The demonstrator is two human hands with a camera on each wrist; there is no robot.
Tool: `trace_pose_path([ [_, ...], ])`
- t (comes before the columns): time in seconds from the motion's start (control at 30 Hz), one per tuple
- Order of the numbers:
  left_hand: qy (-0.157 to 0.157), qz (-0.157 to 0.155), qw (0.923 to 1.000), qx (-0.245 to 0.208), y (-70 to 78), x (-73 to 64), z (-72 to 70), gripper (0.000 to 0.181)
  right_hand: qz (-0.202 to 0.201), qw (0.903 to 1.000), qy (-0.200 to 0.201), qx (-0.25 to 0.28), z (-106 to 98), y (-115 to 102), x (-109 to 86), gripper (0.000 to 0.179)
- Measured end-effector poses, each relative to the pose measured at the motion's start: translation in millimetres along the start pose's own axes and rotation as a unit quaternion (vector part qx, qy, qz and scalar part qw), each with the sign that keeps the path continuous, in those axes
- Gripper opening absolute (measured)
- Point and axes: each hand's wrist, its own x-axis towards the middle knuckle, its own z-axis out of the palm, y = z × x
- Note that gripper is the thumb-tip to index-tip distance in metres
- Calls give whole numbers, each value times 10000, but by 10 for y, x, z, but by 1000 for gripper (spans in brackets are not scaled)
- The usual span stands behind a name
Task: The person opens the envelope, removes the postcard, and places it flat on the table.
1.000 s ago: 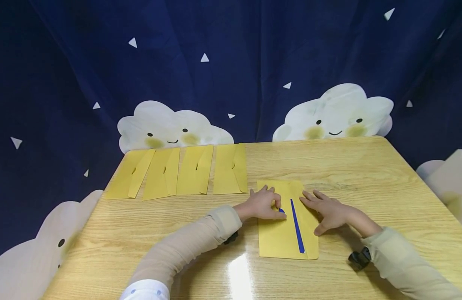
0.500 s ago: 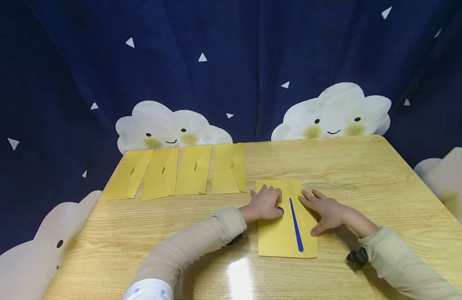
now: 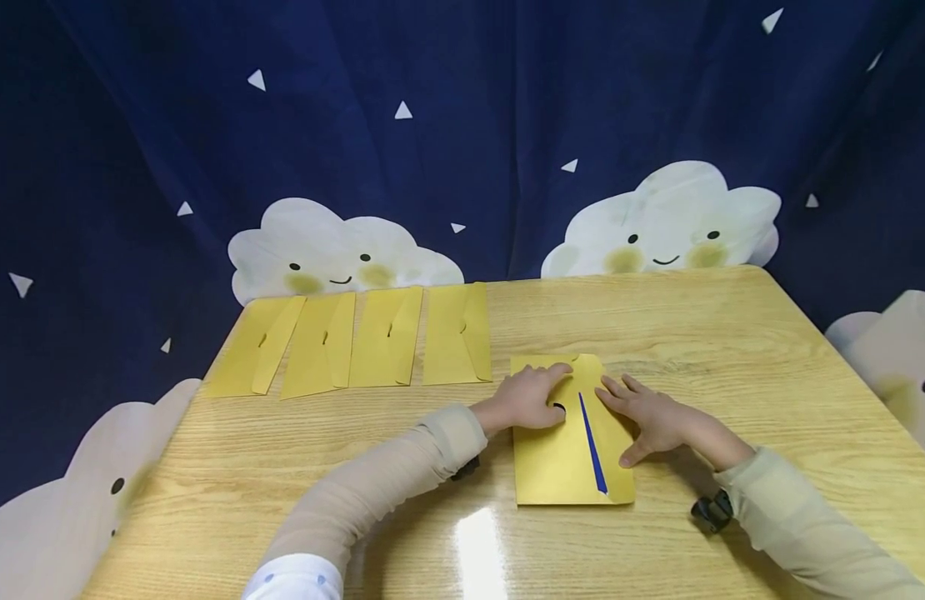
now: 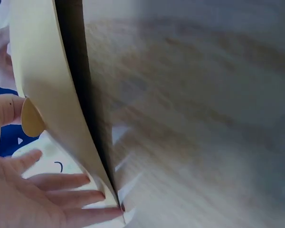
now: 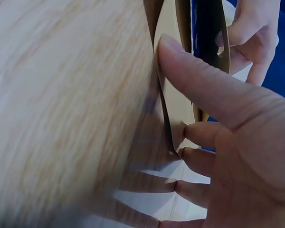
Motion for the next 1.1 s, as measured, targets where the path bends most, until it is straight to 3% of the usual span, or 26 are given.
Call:
trace_pose_path([
  [0.3, -372, 731, 9963, 246, -9, 39, -39, 53, -32, 10000, 13, -42, 3, 6, 1, 105],
  [0.4, -465, 786, 9955, 232, -18, 43, -38, 51, -35, 10000, 38, -73, 4, 6, -5, 105],
  [0.73, -287, 960, 9949, 58, -63, 31, -26, 50, -63, 9995, 189, -227, 39, 46, -30, 102],
  [1.1, -188, 1077, 9940, 46, -81, 34, -33, 48, -281, 9983, 75, -510, 55, 40, -30, 84],
])
